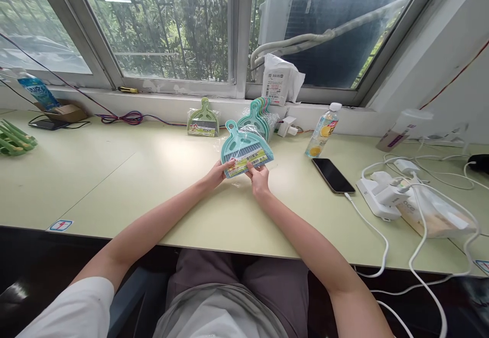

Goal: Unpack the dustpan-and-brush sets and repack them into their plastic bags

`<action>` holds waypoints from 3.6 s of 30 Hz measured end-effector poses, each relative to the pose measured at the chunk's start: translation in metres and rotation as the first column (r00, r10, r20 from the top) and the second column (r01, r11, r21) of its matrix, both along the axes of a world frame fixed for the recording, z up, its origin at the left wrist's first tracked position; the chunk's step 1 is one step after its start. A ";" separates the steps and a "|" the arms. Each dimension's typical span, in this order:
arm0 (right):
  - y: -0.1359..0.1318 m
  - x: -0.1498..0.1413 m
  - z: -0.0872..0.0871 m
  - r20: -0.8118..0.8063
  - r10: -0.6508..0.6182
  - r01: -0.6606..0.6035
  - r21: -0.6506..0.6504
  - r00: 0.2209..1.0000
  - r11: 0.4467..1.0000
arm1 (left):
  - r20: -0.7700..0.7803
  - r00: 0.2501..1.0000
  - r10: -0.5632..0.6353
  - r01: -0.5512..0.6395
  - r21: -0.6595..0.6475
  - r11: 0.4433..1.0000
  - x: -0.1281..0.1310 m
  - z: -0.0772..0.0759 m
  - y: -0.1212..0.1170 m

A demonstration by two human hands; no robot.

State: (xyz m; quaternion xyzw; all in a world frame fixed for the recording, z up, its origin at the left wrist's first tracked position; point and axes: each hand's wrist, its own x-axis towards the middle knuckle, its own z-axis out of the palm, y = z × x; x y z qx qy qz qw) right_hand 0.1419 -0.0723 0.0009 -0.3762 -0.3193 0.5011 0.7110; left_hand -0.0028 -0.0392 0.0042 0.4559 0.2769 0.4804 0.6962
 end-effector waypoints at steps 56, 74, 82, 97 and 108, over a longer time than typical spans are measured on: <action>0.030 0.067 0.000 0.367 0.171 -0.107 -0.189 0.914 0.976 | -0.300 0.949 -0.100 0.131 0.085 0.988 -0.035 0.018 0.005; 0.034 0.074 0.006 0.637 0.076 -0.086 -0.015 0.767 0.996 | -0.438 0.798 0.413 -0.258 0.371 0.892 -0.030 -0.004 0.028; 0.065 0.066 -0.013 0.837 -0.237 0.075 0.230 0.493 0.970 | -0.511 0.596 0.619 -0.264 0.604 0.752 -0.034 -0.006 0.077; 0.153 0.065 -0.019 0.842 -0.446 0.412 0.305 0.305 0.859 | -0.503 0.425 0.752 -0.329 0.689 0.646 0.018 -0.019 0.184; 0.159 0.066 -0.015 0.946 -0.256 0.508 0.125 0.197 0.852 | -0.607 0.164 0.777 -0.172 0.758 0.629 -0.003 -0.019 0.198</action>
